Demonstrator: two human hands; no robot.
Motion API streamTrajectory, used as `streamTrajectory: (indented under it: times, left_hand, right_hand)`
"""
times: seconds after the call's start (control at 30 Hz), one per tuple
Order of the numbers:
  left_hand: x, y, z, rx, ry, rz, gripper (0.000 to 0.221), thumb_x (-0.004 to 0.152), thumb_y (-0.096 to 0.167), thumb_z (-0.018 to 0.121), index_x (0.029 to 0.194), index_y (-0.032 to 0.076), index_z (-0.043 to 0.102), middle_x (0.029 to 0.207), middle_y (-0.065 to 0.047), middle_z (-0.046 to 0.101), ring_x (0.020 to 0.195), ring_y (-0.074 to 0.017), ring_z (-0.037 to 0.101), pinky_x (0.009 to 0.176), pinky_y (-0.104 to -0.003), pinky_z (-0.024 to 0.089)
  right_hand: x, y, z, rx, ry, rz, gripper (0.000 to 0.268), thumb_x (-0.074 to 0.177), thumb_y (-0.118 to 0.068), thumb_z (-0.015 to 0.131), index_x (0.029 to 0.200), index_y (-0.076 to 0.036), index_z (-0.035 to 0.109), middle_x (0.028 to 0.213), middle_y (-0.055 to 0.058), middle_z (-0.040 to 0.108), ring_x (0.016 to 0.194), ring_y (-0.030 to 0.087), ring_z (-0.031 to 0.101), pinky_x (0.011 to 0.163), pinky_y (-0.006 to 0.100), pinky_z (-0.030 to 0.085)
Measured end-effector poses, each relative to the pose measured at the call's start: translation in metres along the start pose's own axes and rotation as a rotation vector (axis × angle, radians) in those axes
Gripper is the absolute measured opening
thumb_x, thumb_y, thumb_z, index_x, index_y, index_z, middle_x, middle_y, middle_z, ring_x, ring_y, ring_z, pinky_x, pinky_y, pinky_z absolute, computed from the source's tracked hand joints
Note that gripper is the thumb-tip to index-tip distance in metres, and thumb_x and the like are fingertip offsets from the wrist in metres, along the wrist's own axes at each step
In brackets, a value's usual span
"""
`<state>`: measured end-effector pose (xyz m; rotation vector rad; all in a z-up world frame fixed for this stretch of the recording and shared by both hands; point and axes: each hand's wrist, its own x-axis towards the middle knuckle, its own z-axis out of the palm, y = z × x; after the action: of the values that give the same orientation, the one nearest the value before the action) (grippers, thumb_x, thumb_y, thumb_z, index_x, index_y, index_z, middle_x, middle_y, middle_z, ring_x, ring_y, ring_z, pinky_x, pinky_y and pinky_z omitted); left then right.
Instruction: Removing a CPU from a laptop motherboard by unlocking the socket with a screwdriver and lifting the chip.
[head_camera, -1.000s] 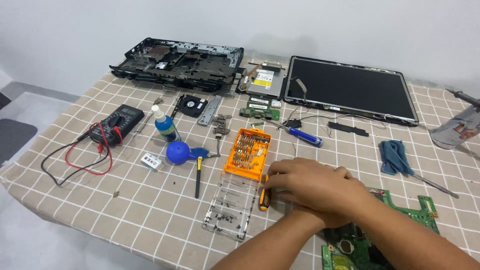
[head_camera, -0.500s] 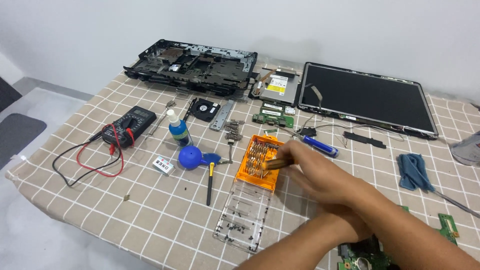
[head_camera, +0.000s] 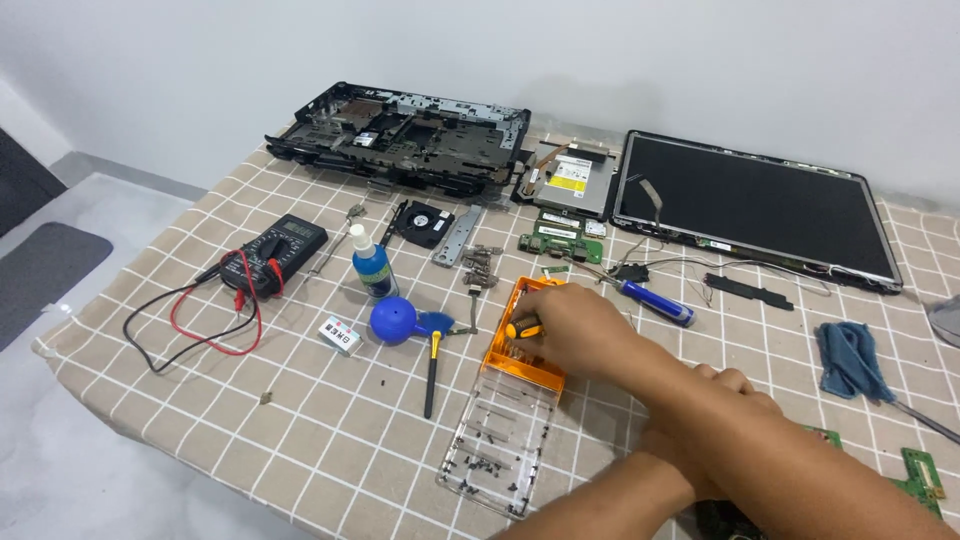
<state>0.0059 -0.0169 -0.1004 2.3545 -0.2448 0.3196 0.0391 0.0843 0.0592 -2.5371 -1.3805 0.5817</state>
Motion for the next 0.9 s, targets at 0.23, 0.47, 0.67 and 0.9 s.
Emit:
streamTrajectory:
  times: [0.23,0.47,0.67,0.9]
  left_hand:
    - [0.018,0.003,-0.023,-0.022,-0.045,0.034,0.035,0.089,0.041,0.043,0.113,0.026,0.063,0.114,0.0,0.051,0.107,-0.0271,0.041,0.097,-0.045,0.028]
    - [0.034,0.013,-0.047,0.029,-0.248,-0.017,0.048,0.086,0.047,0.038,0.123,0.025,0.059,0.121,-0.004,0.05,0.117,-0.0268,0.039,0.097,-0.046,0.021]
    - [0.039,0.013,-0.046,0.08,-0.289,-0.012,0.054,0.084,0.053,0.037,0.127,0.027,0.056,0.126,-0.006,0.049,0.116,-0.0295,0.038,0.087,-0.044,0.024]
    - [0.042,0.006,-0.023,0.085,-0.157,-0.033,0.045,0.084,0.05,0.043,0.114,0.026,0.066,0.117,-0.004,0.055,0.109,-0.0295,0.041,0.088,-0.048,0.023]
  right_hand:
    - [-0.002,-0.004,0.006,0.051,0.072,-0.041,0.034,0.074,-0.008,0.077,0.108,-0.007,0.07,0.102,0.016,0.07,0.103,0.035,0.066,0.088,0.042,0.054]
    - [-0.001,0.005,0.018,0.014,0.067,-0.035,0.016,0.08,-0.014,0.069,0.095,-0.018,0.066,0.096,-0.001,0.069,0.089,0.017,0.063,0.07,0.032,0.052]
    - [-0.005,0.009,0.024,0.052,0.084,-0.07,0.019,0.079,-0.004,0.061,0.094,-0.016,0.06,0.093,0.003,0.068,0.083,0.021,0.063,0.063,0.035,0.049]
    - [-0.003,0.006,0.039,-0.306,0.04,-0.199,0.017,0.093,-0.012,0.05,0.11,-0.01,0.048,0.111,0.015,0.057,0.078,0.032,0.062,0.059,0.045,0.048]
